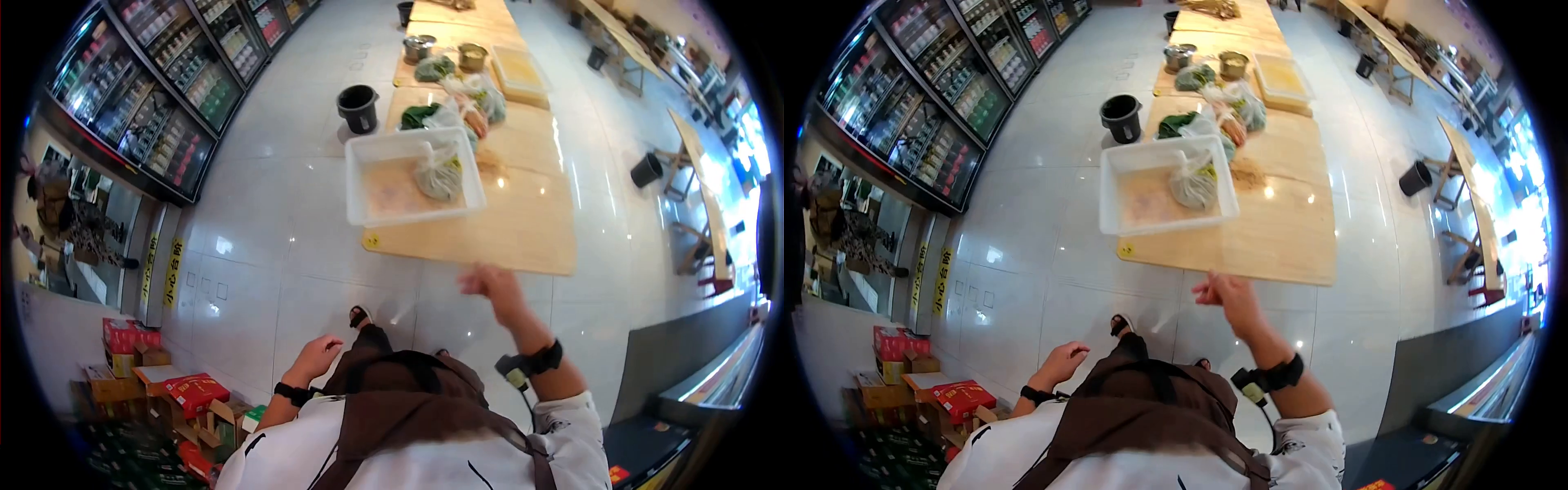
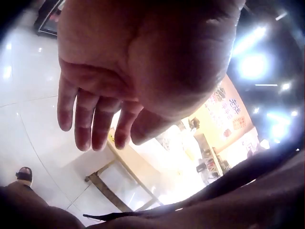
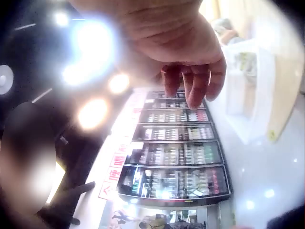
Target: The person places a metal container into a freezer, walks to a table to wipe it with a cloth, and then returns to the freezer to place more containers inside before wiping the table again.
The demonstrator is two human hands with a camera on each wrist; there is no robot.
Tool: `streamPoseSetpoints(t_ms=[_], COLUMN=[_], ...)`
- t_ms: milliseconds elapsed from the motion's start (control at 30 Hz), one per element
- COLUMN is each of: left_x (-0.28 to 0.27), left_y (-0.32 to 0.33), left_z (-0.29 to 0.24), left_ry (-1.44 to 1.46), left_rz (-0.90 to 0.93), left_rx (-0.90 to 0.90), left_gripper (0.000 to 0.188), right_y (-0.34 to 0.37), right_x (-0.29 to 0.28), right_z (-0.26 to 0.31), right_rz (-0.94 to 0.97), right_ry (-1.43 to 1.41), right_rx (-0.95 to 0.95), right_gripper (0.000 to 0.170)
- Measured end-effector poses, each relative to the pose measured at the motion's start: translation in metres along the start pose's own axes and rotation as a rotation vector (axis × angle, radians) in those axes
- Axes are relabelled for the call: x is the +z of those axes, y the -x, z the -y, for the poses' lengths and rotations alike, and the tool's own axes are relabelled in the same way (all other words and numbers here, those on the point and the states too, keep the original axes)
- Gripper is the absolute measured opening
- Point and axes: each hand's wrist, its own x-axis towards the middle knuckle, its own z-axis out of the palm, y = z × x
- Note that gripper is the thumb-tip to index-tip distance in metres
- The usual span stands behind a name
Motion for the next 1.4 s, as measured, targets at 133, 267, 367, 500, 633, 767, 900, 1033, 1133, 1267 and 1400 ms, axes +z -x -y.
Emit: streamPoseSetpoints(t_ms=[133, 267, 367, 500, 633, 767, 900, 1033, 1133, 1267, 1400], left_x=[-0.059, -0.127, -0.179, -0.224, -0.251, -0.280, -0.350, -0.427, -0.453, -0.479, -0.521], left_y=[-0.023, -0.052, -0.077, -0.117, -0.170, -0.217, -0.256, -0.297, -0.334, -0.395, -0.479], left_z=[0.041, 0.082, 0.106, 0.127, 0.137, 0.144, 0.143, 0.132, 0.167, 0.151, 0.160], left_ry=[0.067, 0.062, 0.029, -0.010, 0.082, 0.141, -0.050, -0.072, 0.077, 0.144, 0.165], left_rz=[-0.029, -0.098, -0.123, -0.093, -0.088, -0.066, -0.042, -0.185, -0.300, -0.224, -0.082], left_rx=[-0.069, -0.077, -0.098, -0.093, -0.087, -0.118, -0.174, -0.206, -0.227, -0.257, -0.256], left_gripper=[0.027, 0.029, 0.030, 0.031, 0.032, 0.032, 0.032, 0.030, 0.028, 0.028, 0.030], right_y=[-0.044, -0.094, -0.145, -0.199, -0.263, -0.344, -0.449, -0.542, -0.594, -0.655, -0.724], right_x=[0.068, 0.142, 0.191, 0.246, 0.272, 0.287, 0.294, 0.321, 0.337, 0.348, 0.334], right_z=[-0.048, -0.060, -0.052, -0.027, -0.019, -0.025, -0.032, -0.011, 0.020, 0.055, 0.066], right_rz=[0.046, -0.026, -0.101, -0.143, -0.096, -0.072, -0.006, -0.073, -0.023, -0.044, -0.116], right_ry=[-0.080, -0.226, -0.293, -0.300, -0.226, -0.167, -0.231, -0.318, -0.357, -0.291, -0.258], right_rx=[0.198, 0.212, 0.223, 0.205, 0.231, 0.305, 0.278, 0.291, 0.264, 0.249, 0.239], right_gripper=[0.030, 0.022, 0.025, 0.026, 0.027, 0.026, 0.028, 0.031, 0.031, 0.030, 0.027])
